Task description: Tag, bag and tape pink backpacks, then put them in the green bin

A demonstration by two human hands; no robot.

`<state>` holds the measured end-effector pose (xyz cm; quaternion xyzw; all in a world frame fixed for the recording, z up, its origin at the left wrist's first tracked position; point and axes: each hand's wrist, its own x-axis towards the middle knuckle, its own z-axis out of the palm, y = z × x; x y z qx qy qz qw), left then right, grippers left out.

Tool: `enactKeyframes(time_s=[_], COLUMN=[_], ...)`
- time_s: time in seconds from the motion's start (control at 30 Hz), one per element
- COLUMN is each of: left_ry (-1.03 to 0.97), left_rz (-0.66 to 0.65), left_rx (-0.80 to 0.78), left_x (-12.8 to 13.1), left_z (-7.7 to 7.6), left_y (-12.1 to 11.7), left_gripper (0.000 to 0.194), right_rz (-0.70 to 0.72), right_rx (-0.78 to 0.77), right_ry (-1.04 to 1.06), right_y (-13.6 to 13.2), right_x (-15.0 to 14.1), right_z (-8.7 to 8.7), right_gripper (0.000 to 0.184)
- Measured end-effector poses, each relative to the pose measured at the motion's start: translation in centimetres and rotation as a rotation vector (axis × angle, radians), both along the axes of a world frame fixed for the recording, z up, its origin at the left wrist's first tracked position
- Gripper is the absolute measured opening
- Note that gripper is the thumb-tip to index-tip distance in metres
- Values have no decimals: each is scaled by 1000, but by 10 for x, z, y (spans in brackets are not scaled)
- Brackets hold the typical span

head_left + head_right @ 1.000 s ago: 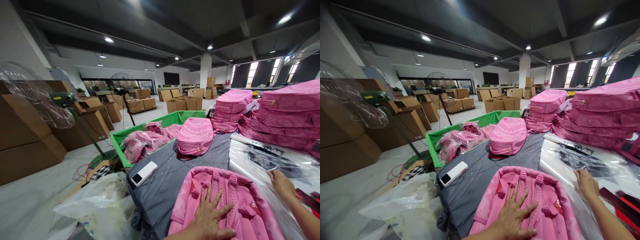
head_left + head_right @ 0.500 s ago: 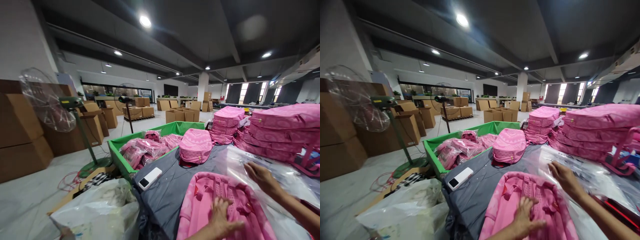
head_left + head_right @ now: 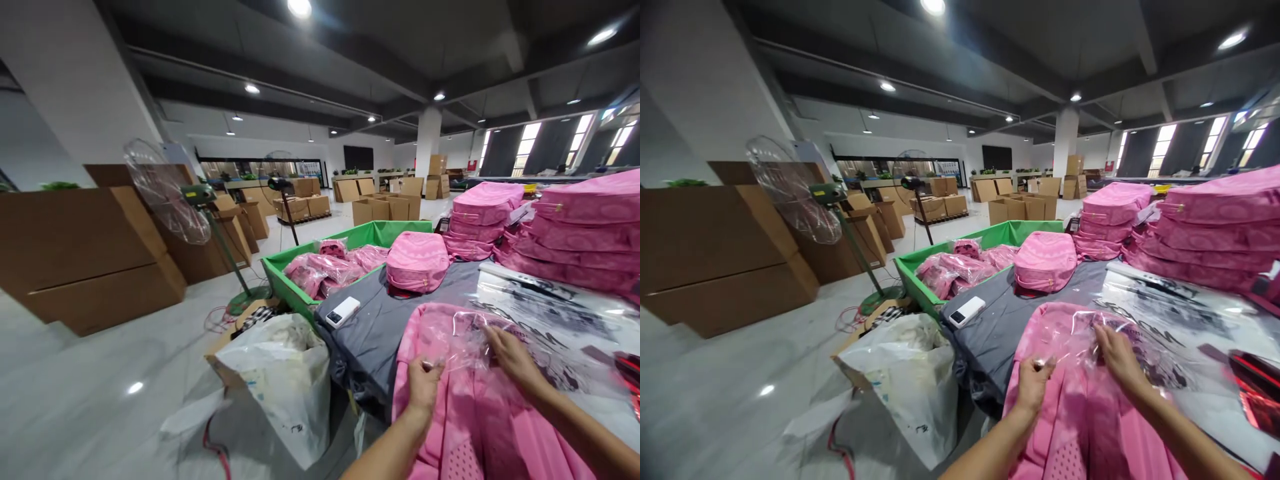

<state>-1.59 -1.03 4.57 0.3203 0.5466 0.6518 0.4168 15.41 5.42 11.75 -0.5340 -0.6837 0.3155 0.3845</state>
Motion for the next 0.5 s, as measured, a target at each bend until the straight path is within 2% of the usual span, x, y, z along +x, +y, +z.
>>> enactKeyframes(time_s=[0.07,0.1,0.2,0.23,0.27,0.33,0.4,0.47,0.5], left_ry=[137,275,871,1024,1102,1111,1046,974,937], left_rz=[85,145,297,305,291,256,265,309,331], left_rx=[6,41,232,286,310,280,230,285,350], left_x=[-14,-16,-8,-4,-2,-5,-18,-29,-32], left_z=[1,3,11,15,20,29,35,35,32], left_y=[-5,-9,-17,-17,-15,-7,2,5,3], left_gripper=[25,14,74,82,81,54,28,30,33], right_rz=[-12,-8,71,115,166,284,359,288,194], right_rx=[-27,-40,-75,-77,-69,-30,127,355,460], right_ry=[70,96,111,94,72,10,-163,-443,-589], right_y=[10,13,13,10,6,-4,-14,-22,-24], right_x=[-4,-7,-20,-23,-26,-23,-9,13,25], right_z=[3,4,7,8,9,11,12,12,13], right_gripper=[67,68,68,67,65,57,37,14,13])
